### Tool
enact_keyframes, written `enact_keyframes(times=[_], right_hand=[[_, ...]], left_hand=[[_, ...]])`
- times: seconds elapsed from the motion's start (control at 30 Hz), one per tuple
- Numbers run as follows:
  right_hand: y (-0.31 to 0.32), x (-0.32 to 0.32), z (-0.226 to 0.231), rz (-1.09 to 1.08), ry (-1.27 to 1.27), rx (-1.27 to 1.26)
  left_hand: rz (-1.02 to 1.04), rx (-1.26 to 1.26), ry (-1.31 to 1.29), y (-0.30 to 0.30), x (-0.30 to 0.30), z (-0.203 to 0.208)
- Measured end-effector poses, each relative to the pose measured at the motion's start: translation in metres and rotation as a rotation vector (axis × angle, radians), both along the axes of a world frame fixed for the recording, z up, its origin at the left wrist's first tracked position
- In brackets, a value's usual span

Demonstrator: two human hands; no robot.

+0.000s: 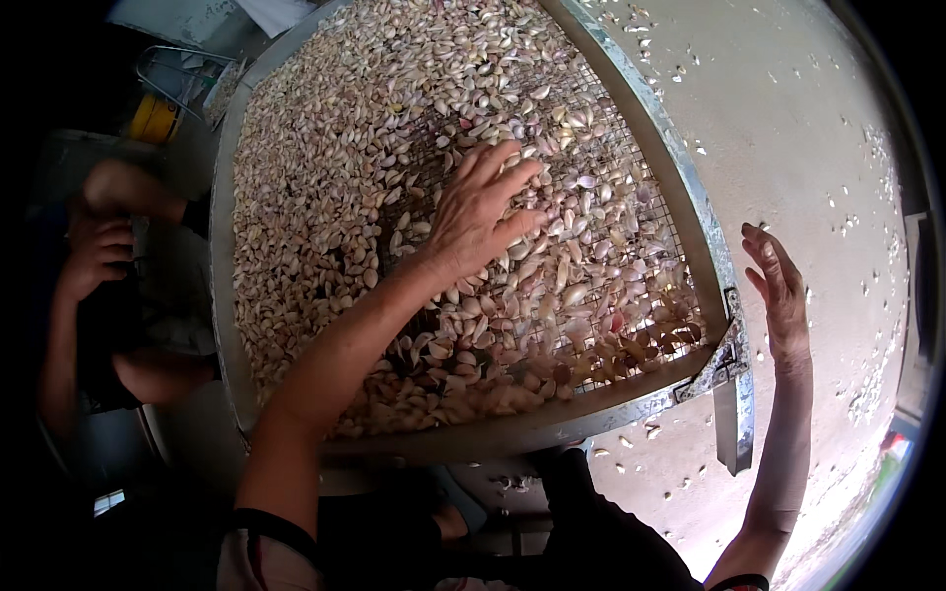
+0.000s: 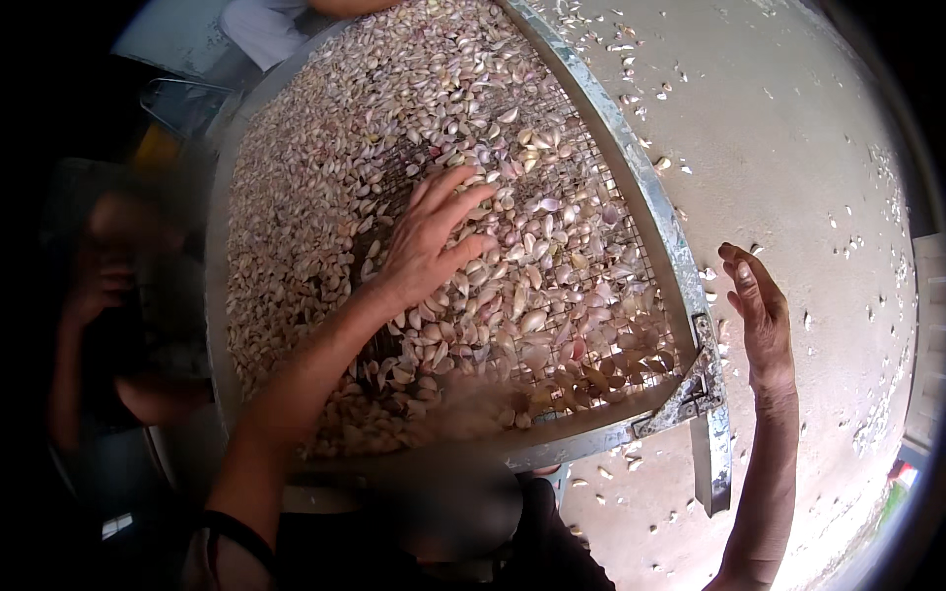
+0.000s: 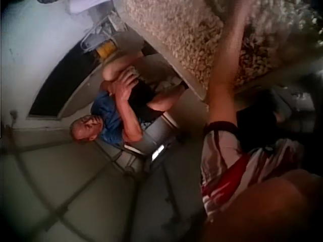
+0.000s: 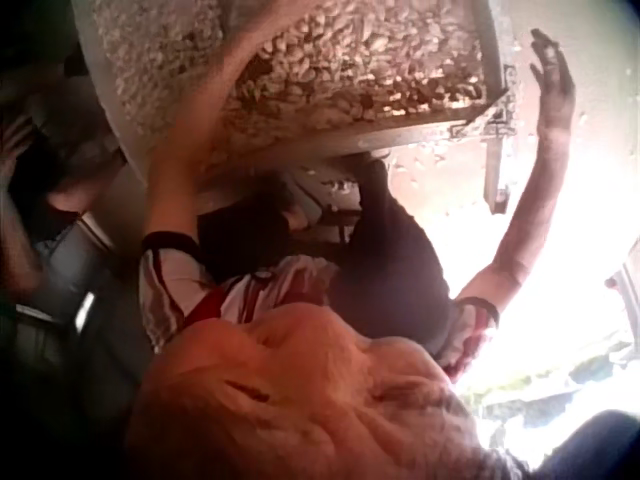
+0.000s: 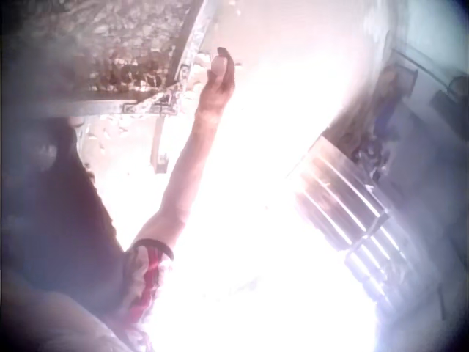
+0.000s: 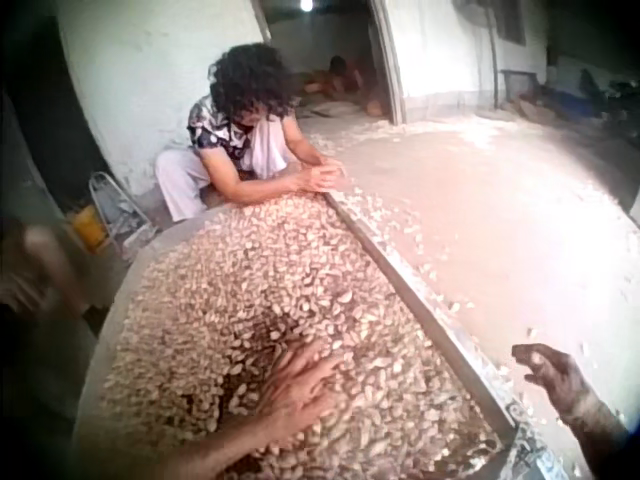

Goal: The person sorts garlic cloves on a mesh tray by hand, picking up individual cloves and peeling them.

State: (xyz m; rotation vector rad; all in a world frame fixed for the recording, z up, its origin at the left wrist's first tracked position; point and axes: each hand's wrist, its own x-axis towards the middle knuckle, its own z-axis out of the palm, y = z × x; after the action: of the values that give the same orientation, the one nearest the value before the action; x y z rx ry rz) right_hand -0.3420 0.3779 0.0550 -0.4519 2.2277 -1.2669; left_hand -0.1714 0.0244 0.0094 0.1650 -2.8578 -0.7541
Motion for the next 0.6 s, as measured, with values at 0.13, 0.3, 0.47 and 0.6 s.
enact_keyframes(times=[0.13,0.3,0.47,0.6], right_hand=[[-0.035,0.039,0.021,0.085,0.161,-0.123],[-0.050,0.056,0.016,0.227,0.473,0.151],[-0.052,0.059,0.016,0.288,0.601,0.212],[-0.049,0.059,0.017,0.287,0.620,0.214]], left_hand=[[0.316,0.043,-0.221,-0.052,-0.033,-0.039],[0.027,-0.237,-0.275,0.011,-0.019,-0.059],[-0.349,-0.162,-0.388,0.064,0.055,-0.020],[-0.512,-0.186,-0.483,0.057,0.092,-0.003]])
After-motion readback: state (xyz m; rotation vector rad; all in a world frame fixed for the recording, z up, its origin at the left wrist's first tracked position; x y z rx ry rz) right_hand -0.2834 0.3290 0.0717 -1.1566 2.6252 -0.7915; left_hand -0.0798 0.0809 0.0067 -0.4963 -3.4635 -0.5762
